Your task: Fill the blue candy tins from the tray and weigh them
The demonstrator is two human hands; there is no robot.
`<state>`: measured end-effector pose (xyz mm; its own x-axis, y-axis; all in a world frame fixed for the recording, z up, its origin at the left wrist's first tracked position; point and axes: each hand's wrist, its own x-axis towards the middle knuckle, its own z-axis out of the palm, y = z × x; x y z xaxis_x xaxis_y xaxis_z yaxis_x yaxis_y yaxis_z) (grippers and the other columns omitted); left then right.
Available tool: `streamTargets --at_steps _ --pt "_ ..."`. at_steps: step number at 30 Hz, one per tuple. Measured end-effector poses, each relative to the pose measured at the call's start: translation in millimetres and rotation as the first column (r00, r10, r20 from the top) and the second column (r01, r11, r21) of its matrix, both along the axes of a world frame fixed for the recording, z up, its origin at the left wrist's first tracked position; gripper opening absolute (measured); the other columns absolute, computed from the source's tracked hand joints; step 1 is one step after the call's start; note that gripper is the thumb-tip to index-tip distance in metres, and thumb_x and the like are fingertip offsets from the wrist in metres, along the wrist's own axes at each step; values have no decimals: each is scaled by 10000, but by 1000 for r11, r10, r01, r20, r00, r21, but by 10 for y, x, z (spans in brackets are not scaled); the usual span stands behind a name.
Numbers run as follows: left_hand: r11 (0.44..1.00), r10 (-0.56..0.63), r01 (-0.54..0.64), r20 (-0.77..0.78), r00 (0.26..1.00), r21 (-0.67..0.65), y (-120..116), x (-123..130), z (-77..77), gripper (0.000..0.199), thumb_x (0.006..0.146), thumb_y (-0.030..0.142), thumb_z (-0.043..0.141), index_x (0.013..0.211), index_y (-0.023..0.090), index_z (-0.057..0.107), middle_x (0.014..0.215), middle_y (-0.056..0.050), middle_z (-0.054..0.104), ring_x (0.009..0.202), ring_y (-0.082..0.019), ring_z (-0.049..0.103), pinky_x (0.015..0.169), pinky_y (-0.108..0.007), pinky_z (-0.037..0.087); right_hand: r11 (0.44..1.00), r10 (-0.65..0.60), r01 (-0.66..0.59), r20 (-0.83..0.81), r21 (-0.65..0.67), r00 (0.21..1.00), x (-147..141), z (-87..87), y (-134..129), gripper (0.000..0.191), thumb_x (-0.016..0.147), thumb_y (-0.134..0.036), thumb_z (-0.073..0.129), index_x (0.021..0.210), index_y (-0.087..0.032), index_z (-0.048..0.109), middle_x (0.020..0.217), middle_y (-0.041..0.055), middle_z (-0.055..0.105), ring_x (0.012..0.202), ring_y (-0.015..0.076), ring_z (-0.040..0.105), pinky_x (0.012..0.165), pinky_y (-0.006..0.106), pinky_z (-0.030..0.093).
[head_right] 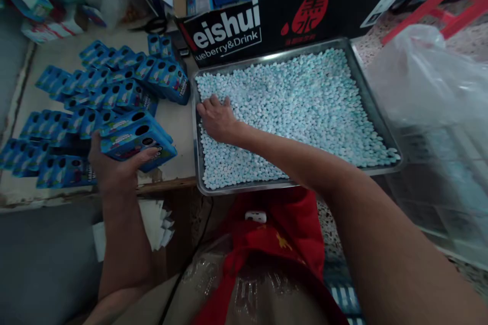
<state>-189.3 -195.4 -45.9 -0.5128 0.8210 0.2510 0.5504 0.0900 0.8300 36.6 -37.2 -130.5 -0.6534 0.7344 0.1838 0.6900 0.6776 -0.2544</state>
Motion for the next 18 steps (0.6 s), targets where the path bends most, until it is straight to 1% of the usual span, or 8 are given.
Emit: streamTargets --at_steps 3,6,9,11,13,15,17,18 --pt "997 -55 54 18 998 59 1 106 49 872 465 468 1120 1164 206 668 1140 -43 743 1164 -315 746 1074 -483 657 998 52 -52 -3 -44 999 602 -17 -11 337 1029 -62 514 1297 -121 710 1419 213 716 1446 445 606 1303 805 360" --pt "990 -139 139 51 989 8 30 280 105 824 516 503 1113 1145 234 653 1142 -46 757 1145 -316 761 998 -467 695 997 -33 30 -37 -76 999 1104 123 62 317 1031 -55 502 1243 -102 734 1369 182 728 1495 449 579 1349 836 222" --pt "983 -181 181 73 981 1 82 397 182 787 500 534 1107 1077 234 664 1110 -56 773 1113 -326 770 958 -467 709 1000 -30 30 -105 0 994 1120 339 -267 377 970 -69 632 1321 -170 728 1555 155 668 1613 510 465 1340 904 193" --pt "982 -188 188 54 981 7 132 403 246 782 485 549 1105 1053 230 673 1084 -58 779 1083 -328 771 959 -480 702 994 94 -91 -42 54 995 954 406 -641 429 938 -110 708 1358 -194 727 1646 159 618 1646 504 437 1355 862 272" --pt "981 -192 191 -29 981 -18 202 370 320 776 501 561 1102 1073 236 691 1076 -54 782 1065 -332 770 989 -507 682 957 277 -277 15 81 961 831 380 -919 320 1022 -237 708 1340 -239 743 1611 130 654 1649 436 462 1385 768 333" --pt "974 -223 216 -149 963 -66 301 352 393 787 519 564 1106 1117 249 704 1092 -47 780 1086 -346 770 1030 -525 657 900 420 -423 50 105 906 872 299 -971 230 1096 -318 657 1295 -272 763 1536 100 707 1612 379 516 1394 702 363" --pt "957 -288 266 -241 927 -119 434 408 452 833 507 563 1118 1156 246 705 1121 -47 769 1138 -363 766 1058 -519 640 871 473 -478 70 113 878 1068 219 -798 211 1126 -302 604 1246 -283 777 1468 79 745 1557 351 568 1380 684 386" --pt "940 -335 301 -266 904 -161 517 473 475 854 506 562 1119 1176 235 704 1132 -50 762 1156 -369 764 1064 -509 637 876 465 -470 75 110 882 1194 191 -656 222 1131 -277 581 1230 -284 781 1448 74 754 1538 345 581 1370 686 393"
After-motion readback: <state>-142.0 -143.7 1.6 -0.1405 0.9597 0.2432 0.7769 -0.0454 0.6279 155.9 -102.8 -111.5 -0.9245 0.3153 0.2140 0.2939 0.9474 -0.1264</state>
